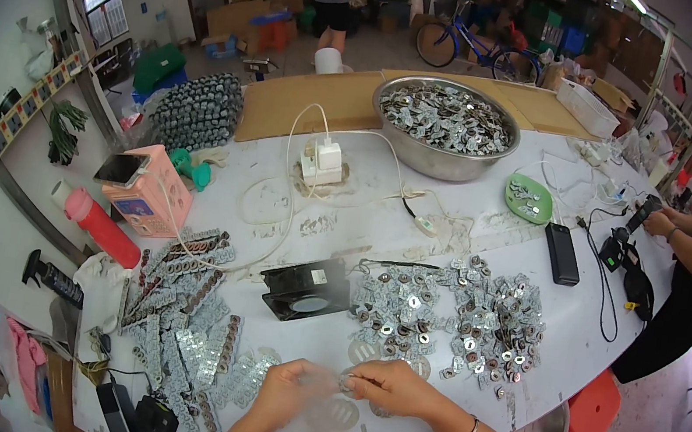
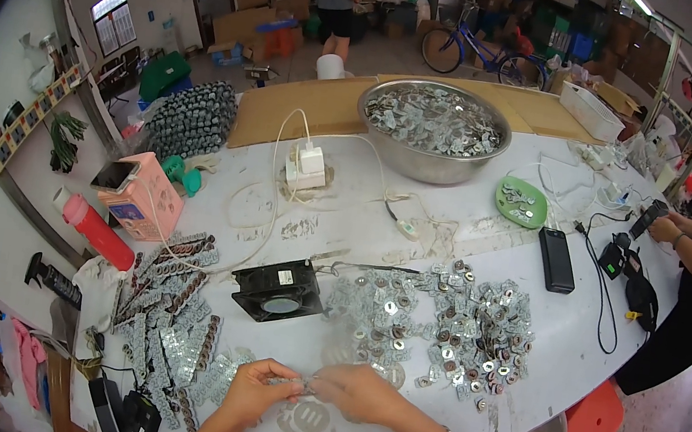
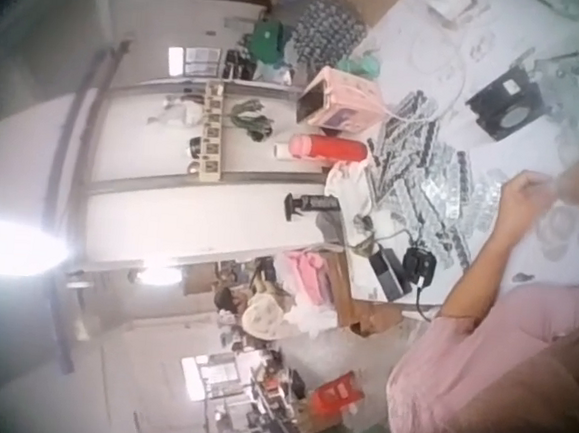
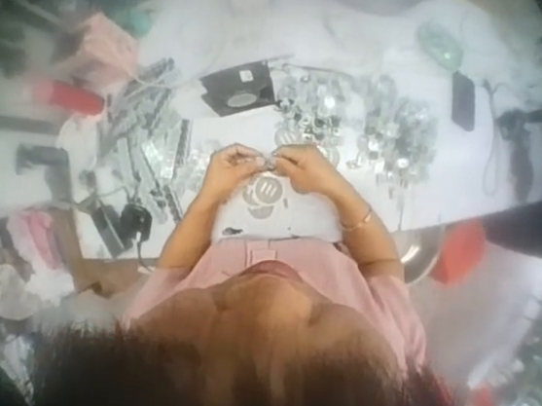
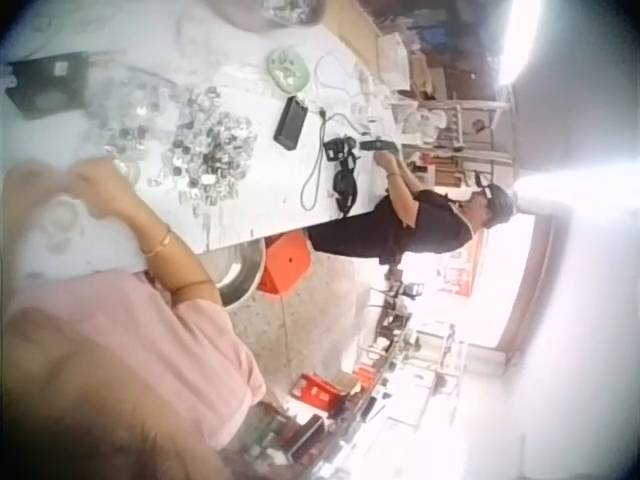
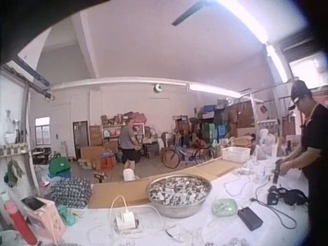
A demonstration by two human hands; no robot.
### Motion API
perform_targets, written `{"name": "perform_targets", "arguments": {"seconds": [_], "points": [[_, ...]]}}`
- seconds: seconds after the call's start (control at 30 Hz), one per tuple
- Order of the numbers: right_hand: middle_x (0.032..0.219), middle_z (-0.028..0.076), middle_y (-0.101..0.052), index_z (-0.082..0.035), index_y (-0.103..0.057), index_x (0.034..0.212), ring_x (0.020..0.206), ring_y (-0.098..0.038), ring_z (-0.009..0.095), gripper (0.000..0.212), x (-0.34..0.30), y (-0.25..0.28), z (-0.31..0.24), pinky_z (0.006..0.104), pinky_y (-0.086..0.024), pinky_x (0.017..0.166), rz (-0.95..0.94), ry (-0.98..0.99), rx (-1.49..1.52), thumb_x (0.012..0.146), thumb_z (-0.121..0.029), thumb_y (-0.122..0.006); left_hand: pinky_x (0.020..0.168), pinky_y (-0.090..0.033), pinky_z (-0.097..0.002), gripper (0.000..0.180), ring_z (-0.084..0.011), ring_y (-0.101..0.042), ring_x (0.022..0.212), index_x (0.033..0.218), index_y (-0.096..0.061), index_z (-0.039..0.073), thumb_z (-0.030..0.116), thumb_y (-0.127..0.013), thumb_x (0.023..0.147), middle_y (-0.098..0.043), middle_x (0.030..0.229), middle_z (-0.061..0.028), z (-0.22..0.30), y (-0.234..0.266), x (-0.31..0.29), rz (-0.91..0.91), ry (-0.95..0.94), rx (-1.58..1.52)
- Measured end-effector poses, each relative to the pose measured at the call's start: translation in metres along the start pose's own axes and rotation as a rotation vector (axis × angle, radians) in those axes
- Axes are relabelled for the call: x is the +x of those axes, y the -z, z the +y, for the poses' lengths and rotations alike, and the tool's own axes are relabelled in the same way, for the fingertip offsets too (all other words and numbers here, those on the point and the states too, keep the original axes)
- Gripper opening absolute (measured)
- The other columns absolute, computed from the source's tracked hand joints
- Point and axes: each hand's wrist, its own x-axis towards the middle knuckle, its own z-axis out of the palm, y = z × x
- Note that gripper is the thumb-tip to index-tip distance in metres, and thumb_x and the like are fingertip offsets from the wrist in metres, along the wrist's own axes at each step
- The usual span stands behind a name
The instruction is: The person assembles electronic components onto circular metal plates by hand.
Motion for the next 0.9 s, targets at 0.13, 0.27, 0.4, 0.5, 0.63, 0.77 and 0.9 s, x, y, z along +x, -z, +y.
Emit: {"name": "perform_targets", "arguments": {"seconds": [0.13, 0.27, 0.4, 0.5, 0.63, 0.77, 0.9], "points": [[0.069, -0.001, -0.059, -0.007, -0.065, 0.098, 0.055, -0.051, 0.005, 0.022, -0.002, -0.008, -0.007, 0.0214, -0.04, 0.049, -0.092, -0.249, 0.342, 0.098, -0.027, -0.056, 0.073, -0.057, -0.0309, 0.014, -0.0188, -0.067, 0.077, 0.095, -0.063, -0.004, -0.005, -0.068, 0.083, -0.068, 0.09, -0.0142, -0.011, 0.013, -0.002, -0.097, 0.135, -0.144], [0.066, -0.004, -0.051, -0.008, -0.054, 0.082, 0.052, -0.042, 0.002, 0.024, 0.004, -0.01, -0.005, 0.0213, -0.034, 0.045, 0.108, -0.3, 0.584, 0.1, -0.025, -0.053, 0.069, -0.055, -0.0262, 0.023, -0.0121, -0.066, 0.079, 0.105, -0.064, 0.0, -0.002, -0.07, 0.084, -0.069, 0.097, -0.0076, -0.005, -0.005, 0.001, -0.012, -0.215, -0.106], [0.066, -0.004, -0.05, -0.008, -0.052, 0.08, 0.053, -0.041, 0.002, 0.025, 0.009, -0.01, -0.015, 0.0206, -0.032, 0.046, 0.251, -0.27, 0.302, 0.1, -0.023, -0.053, 0.075, -0.054, -0.0271, 0.018, -0.0147, -0.067, 0.085, 0.102, -0.067, 0.0, -0.002, -0.068, 0.084, -0.07, 0.101, -0.0079, 0.009, -0.015, 0.001, 0.062, -0.481, 0.124], [0.066, -0.005, -0.046, -0.006, -0.054, 0.081, 0.057, -0.039, 0.001, 0.023, 0.01, -0.014, -0.004, 0.0206, -0.032, 0.048, 0.248, -0.124, 0.108, 0.099, -0.021, -0.053, 0.079, -0.053, -0.0267, 0.016, -0.0156, -0.067, 0.09, 0.099, -0.069, 0.0, -0.003, -0.068, 0.083, -0.07, 0.102, -0.009, -0.001, -0.014, 0.001, 0.107, -0.607, 0.311], [0.067, -0.006, -0.044, -0.004, -0.055, 0.083, 0.061, -0.037, 0.002, 0.022, 0.012, -0.017, 0.002, 0.021, -0.032, 0.051, 0.258, -0.155, 0.098, 0.099, -0.019, -0.054, 0.08, -0.053, -0.0269, 0.016, -0.016, -0.067, 0.09, 0.098, -0.07, 0.001, -0.003, -0.068, 0.082, -0.07, 0.102, -0.0099, 0.0, -0.015, 0.002, 0.168, -0.546, 0.348], [0.068, 0.007, -0.052, -0.002, -0.054, 0.085, 0.061, -0.048, 0.014, 0.021, 0.009, -0.015, -0.003, 0.0291, -0.042, 0.058, 0.287, -0.293, 0.227, 0.094, -0.021, -0.056, 0.073, -0.053, -0.024, 0.018, -0.0143, -0.064, 0.088, 0.097, -0.068, -0.002, -0.008, -0.069, 0.081, -0.068, 0.099, -0.0124, -0.003, -0.014, 0.01, 0.114, -0.626, 0.233], [0.08, 0.008, -0.06, -0.006, -0.06, 0.091, 0.069, -0.059, 0.022, 0.013, -0.001, -0.015, 0.002, 0.0334, -0.047, 0.063, 0.243, -0.183, 0.004, 0.092, -0.018, -0.056, 0.074, -0.053, -0.0255, 0.016, -0.0155, -0.064, 0.084, 0.095, -0.068, -0.002, -0.007, -0.071, 0.08, -0.068, 0.096, -0.0121, -0.005, -0.024, 0.008, 0.229, -0.707, 0.437]]}}
